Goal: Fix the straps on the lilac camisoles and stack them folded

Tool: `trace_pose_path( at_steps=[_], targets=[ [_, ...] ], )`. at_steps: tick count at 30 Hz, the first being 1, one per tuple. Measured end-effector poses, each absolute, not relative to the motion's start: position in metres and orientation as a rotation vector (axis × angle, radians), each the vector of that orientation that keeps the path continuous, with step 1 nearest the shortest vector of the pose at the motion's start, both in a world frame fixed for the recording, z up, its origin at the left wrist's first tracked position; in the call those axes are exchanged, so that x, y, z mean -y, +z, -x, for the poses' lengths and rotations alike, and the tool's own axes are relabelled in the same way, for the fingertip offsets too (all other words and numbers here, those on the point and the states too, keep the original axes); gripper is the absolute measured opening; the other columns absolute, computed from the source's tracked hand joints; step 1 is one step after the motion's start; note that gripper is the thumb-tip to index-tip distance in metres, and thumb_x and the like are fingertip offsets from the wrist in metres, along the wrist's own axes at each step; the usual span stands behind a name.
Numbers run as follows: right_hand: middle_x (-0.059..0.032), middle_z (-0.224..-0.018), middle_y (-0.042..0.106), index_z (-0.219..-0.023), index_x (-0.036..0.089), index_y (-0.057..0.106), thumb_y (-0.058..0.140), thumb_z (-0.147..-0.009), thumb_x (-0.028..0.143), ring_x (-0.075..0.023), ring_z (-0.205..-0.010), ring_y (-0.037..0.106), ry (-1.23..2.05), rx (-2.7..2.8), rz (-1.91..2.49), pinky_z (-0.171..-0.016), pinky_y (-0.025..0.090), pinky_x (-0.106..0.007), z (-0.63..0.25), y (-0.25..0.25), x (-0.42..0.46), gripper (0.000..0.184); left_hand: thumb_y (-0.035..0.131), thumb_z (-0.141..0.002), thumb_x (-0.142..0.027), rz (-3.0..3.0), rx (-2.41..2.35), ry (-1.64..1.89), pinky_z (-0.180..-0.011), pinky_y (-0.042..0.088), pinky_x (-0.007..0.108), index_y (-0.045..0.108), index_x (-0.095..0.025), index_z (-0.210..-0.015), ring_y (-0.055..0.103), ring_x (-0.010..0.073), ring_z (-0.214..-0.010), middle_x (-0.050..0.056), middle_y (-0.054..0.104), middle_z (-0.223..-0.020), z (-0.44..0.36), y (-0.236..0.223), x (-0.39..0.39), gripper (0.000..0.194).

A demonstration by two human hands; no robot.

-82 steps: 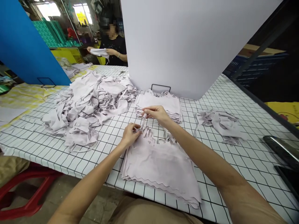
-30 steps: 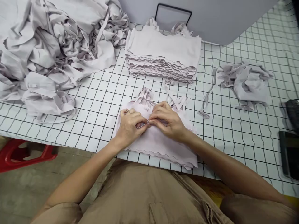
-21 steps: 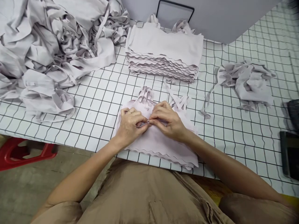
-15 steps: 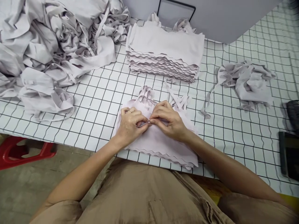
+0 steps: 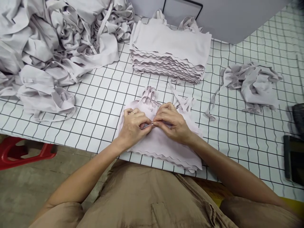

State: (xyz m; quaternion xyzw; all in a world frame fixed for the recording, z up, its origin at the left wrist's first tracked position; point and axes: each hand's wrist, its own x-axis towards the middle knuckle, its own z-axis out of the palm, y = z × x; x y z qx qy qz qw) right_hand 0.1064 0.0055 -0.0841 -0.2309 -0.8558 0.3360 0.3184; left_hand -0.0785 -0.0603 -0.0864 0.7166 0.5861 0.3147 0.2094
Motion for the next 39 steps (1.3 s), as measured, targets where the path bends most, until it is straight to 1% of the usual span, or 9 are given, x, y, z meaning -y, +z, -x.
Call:
trace_pose_path(
  at_steps=[9,14,17,22,27,31,33,36,39],
  targets=[
    [-0.0065,-0.077,0.060,-0.082,0.018,0.063,0.052,-0.097,0.013,-0.0242,-0.093,0.050,0.668,2.493,0.540,-0.086,0.041,-0.046,-0.110,-0.078,-0.009,0.019,0.071,-0.091,-0.035,-1.979,-1.588,0.885,-0.087,0.029,0.039,0.067,-0.020,-0.066,0.049,0.0141,-0.065,-0.006,0.053,-0.055,0.080,-0.087,0.061,0.030],
    [-0.0051,-0.075,0.057,-0.074,0.016,0.061,0.039,-0.099,0.005,-0.0220,-0.092,0.046,0.632,2.839,0.457,-0.101,0.029,-0.059,-0.114,-0.057,-0.016,0.035,0.069,-0.092,-0.033,-1.971,-1.547,0.884,-0.086,0.030,0.040,0.068,-0.020,-0.066,0.050,0.0147,-0.066,-0.004,0.057,-0.056,0.081,-0.088,0.060,0.030],
    [-0.0011,-0.071,0.054,-0.076,0.017,0.064,0.049,-0.100,0.017,-0.0192,-0.085,0.047,0.842,2.954,0.452,-0.106,0.022,-0.064,-0.109,-0.041,-0.043,0.029,0.074,-0.088,-0.032,-1.951,-1.555,0.844,-0.085,0.031,0.039,0.071,-0.021,-0.070,0.053,0.0156,-0.069,-0.004,0.060,-0.060,0.083,-0.087,0.059,0.021],
    [-0.0006,-0.065,0.051,-0.071,0.018,0.068,0.059,-0.095,0.047,-0.0189,-0.080,0.047,1.060,2.879,0.585,-0.094,0.036,-0.047,-0.084,-0.013,-0.106,0.039,0.075,-0.087,-0.032,-1.898,-1.544,0.758,-0.084,0.034,0.038,0.071,-0.021,-0.076,0.059,0.0168,-0.077,-0.002,0.069,-0.075,0.091,-0.077,0.059,0.017],
    [-0.0027,-0.068,0.060,-0.072,0.019,0.071,0.053,-0.097,0.032,-0.0203,-0.087,0.053,0.983,2.748,0.695,-0.087,0.040,-0.038,-0.057,-0.012,-0.128,0.034,0.073,-0.088,-0.040,-1.861,-1.609,0.695,-0.088,0.038,0.041,0.067,-0.019,-0.077,0.058,0.0173,-0.072,-0.001,0.069,-0.072,0.103,-0.073,0.059,0.024],
    [-0.0052,-0.100,0.070,-0.098,0.021,0.075,0.061,-0.092,0.030,-0.0186,-0.096,0.060,1.142,2.495,0.645,-0.086,0.047,-0.035,-0.073,-0.021,-0.132,0.018,0.076,-0.085,-0.033,-1.960,-1.752,0.815,-0.090,0.039,0.044,0.070,-0.022,-0.094,0.061,0.0235,-0.089,0.003,0.070,-0.091,0.110,-0.072,0.062,0.016],
    [-0.0066,-0.104,0.071,-0.099,0.020,0.074,0.062,-0.091,0.031,-0.0196,-0.096,0.061,1.047,2.346,0.817,-0.087,0.048,-0.039,-0.094,-0.025,-0.134,0.018,0.073,-0.087,-0.030,-1.979,-1.792,0.958,-0.091,0.040,0.046,0.071,-0.023,-0.101,0.061,0.0257,-0.097,0.006,0.068,-0.099,0.112,-0.066,0.062,0.016],
    [-0.0067,-0.080,0.069,-0.073,0.019,0.071,0.068,-0.086,0.034,-0.0265,-0.096,0.057,0.735,2.329,1.187,-0.095,0.043,-0.056,-0.124,-0.034,-0.133,0.020,0.067,-0.091,-0.029,-1.870,-1.672,1.088,-0.090,0.045,0.043,0.072,-0.023,-0.100,0.062,0.0246,-0.099,0.007,0.068,-0.100,0.108,-0.051,0.056,0.012],
    [-0.0053,-0.065,0.064,-0.051,0.019,0.059,0.083,-0.071,0.026,-0.0302,-0.097,0.054,0.652,2.413,1.327,-0.100,0.034,-0.069,-0.137,-0.048,-0.121,0.031,0.067,-0.090,-0.033,-1.700,-1.447,1.048,-0.087,0.049,0.038,0.074,-0.022,-0.095,0.063,0.0222,-0.096,0.007,0.069,-0.098,0.092,-0.037,0.042,0.014]
  ],
)
